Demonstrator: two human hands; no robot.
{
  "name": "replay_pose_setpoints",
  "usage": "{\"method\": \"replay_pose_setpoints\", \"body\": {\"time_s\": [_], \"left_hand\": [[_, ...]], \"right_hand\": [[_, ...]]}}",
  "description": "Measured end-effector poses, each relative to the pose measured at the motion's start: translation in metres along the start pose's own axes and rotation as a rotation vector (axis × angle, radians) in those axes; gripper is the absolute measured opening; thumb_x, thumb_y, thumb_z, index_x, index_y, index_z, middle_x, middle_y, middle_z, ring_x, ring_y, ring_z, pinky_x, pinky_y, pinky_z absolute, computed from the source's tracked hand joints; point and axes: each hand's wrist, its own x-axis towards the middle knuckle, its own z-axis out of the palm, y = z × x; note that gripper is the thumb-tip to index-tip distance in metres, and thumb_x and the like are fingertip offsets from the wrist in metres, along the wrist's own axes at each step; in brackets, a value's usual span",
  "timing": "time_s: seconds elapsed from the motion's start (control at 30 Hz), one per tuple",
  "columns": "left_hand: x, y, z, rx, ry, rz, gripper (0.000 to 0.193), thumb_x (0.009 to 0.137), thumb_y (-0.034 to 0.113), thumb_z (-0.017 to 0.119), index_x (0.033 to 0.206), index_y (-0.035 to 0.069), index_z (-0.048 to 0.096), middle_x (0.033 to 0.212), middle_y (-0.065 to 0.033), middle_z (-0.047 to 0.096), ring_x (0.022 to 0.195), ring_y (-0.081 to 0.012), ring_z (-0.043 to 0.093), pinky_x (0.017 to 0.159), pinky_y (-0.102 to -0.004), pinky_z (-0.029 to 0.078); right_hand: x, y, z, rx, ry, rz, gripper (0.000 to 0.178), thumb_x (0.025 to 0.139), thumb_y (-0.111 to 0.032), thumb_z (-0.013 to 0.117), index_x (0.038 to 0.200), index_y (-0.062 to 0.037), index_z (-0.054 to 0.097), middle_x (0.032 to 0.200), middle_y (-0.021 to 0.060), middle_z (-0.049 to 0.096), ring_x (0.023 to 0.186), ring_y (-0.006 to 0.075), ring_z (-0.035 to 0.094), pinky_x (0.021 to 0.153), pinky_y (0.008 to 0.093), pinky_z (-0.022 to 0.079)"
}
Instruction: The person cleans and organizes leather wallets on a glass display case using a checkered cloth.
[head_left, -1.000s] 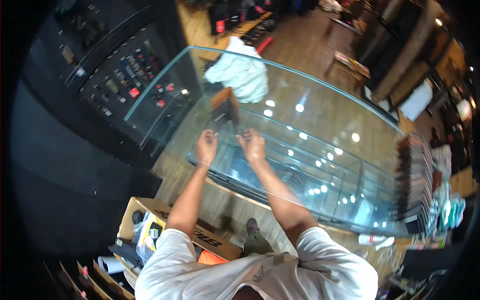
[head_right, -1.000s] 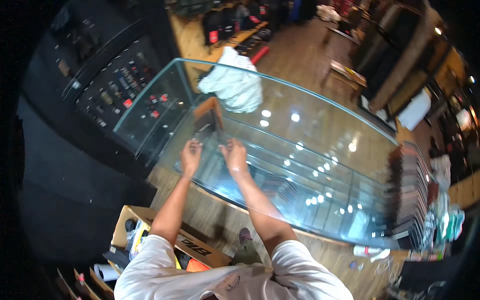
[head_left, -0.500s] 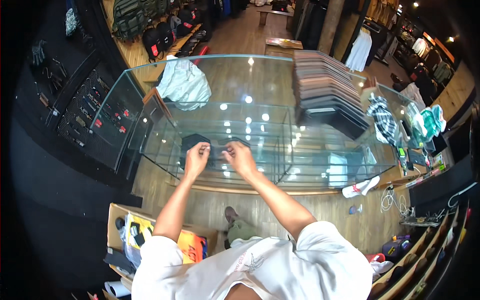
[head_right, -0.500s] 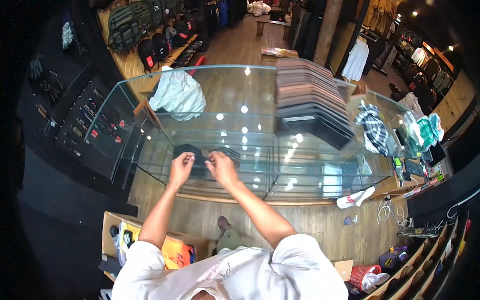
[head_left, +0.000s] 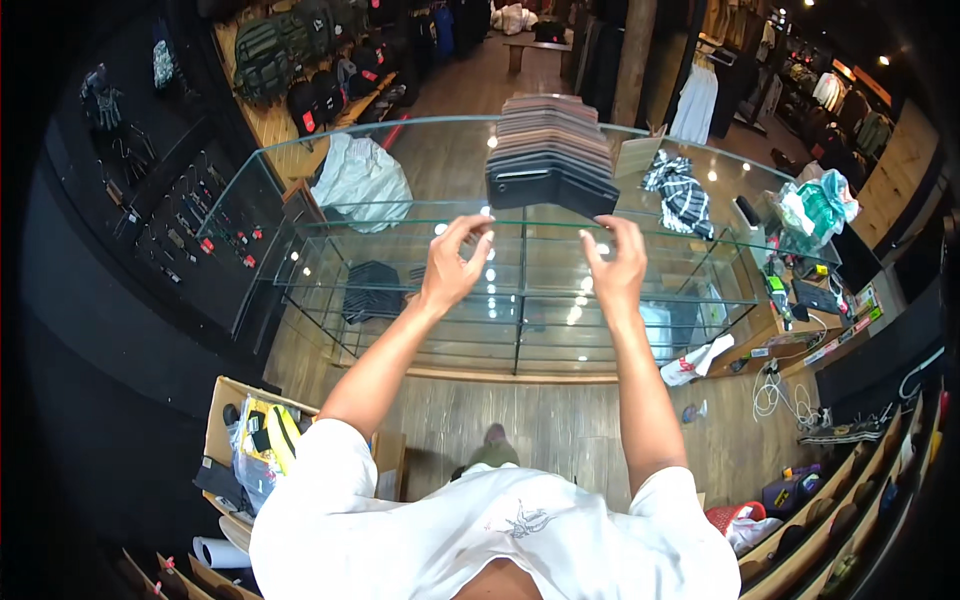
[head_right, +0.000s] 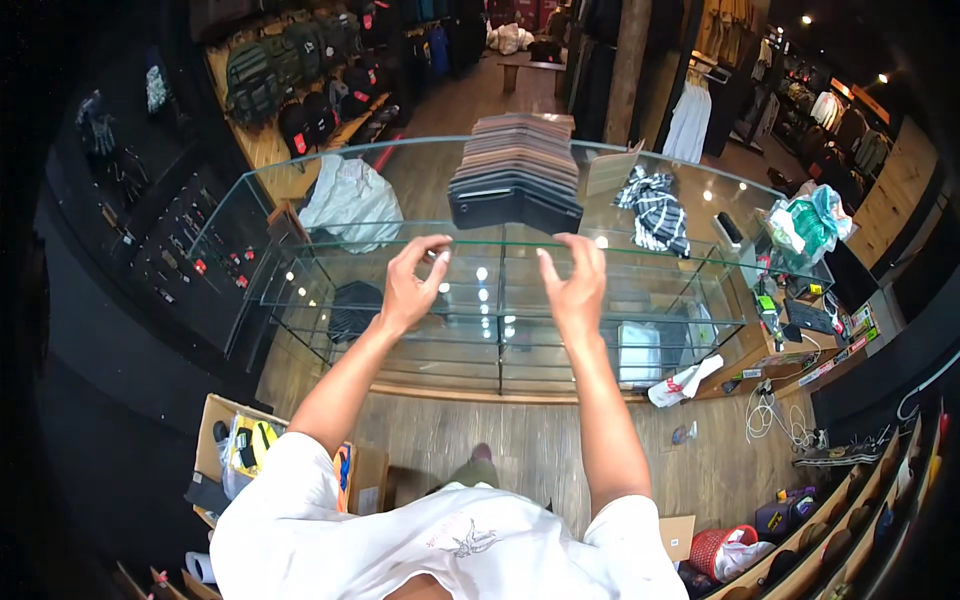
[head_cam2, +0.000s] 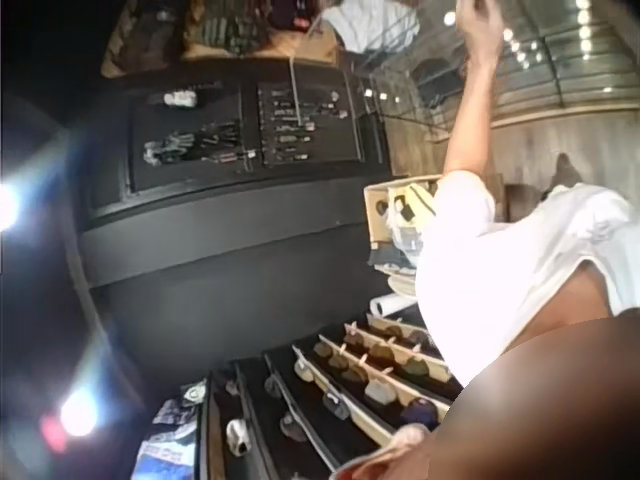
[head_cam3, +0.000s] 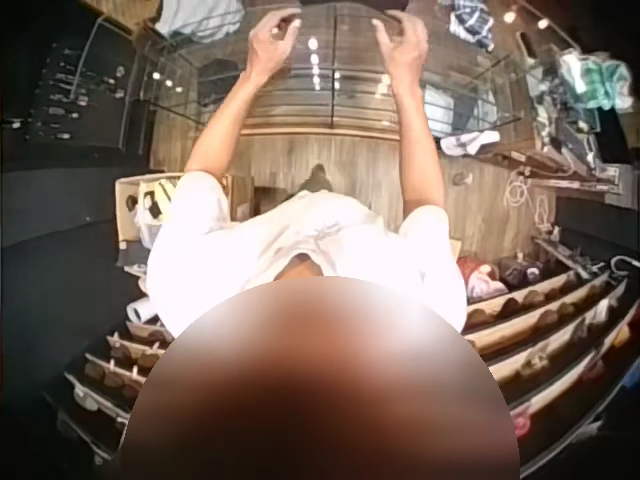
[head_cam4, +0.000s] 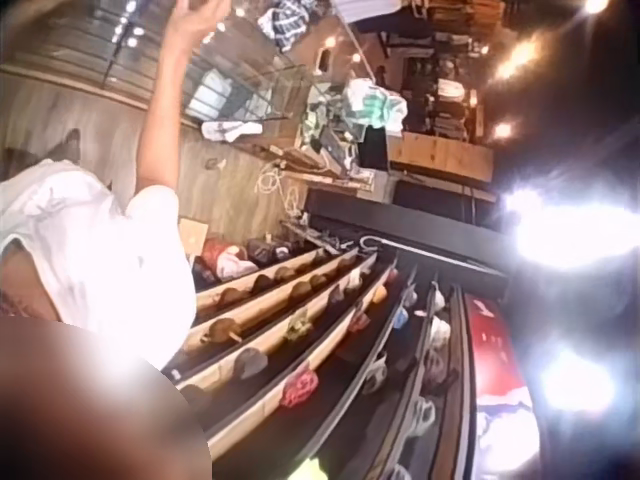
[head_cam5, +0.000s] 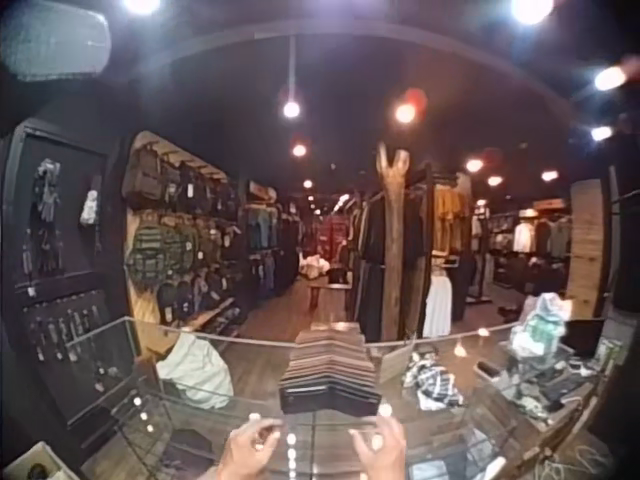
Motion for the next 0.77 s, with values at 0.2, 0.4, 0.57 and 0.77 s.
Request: {"method": "replay_pose_setpoints", "body": {"time_s": [0.2,0.4,0.57,0.77], "left_hand": [[0.050,-0.021,0.020,0.059,0.010,-0.063,0.070,0.087,0.015,0.071,0.146,0.001,0.037,0.132,-0.0224,0.052,0.123,-0.0375,0.054,0.103,-0.0428,0.044],[0.061,-0.034,0.048,0.098,0.029,-0.059,0.073,0.090,0.014,0.066,0.150,-0.003,0.029,0.139,-0.0274,0.042,0.127,-0.0436,0.047,0.108,-0.0435,0.041],[0.062,-0.039,0.050,0.146,0.054,-0.094,0.077,0.092,0.013,0.064,0.154,-0.002,0.020,0.144,-0.0295,0.039,0.131,-0.0448,0.045,0.110,-0.0437,0.039],[0.066,-0.040,0.051,0.077,0.019,-0.145,0.084,0.093,0.015,0.063,0.156,-0.001,0.009,0.152,-0.0326,0.031,0.141,-0.0451,0.035,0.117,-0.0433,0.030]], "right_hand": [[0.038,0.045,0.007,-0.043,-0.079,0.158,0.061,0.088,-0.027,0.074,0.138,-0.0022,0.049,0.126,0.0207,0.058,0.114,0.0346,0.059,0.096,0.0411,0.048],[0.038,0.046,0.049,-0.011,-0.117,0.227,0.068,0.098,-0.024,0.060,0.148,0.0073,0.027,0.142,0.0327,0.043,0.129,0.0441,0.048,0.109,0.0441,0.039],[0.033,0.059,0.053,-0.019,-0.166,0.232,0.068,0.102,-0.025,0.051,0.152,0.0066,0.018,0.144,0.0351,0.040,0.133,0.0464,0.044,0.110,0.0453,0.037],[0.042,0.057,0.053,-0.058,-0.191,0.215,0.071,0.102,-0.027,0.053,0.152,0.0068,0.016,0.146,0.0355,0.038,0.135,0.0458,0.042,0.111,0.0447,0.037]]}}
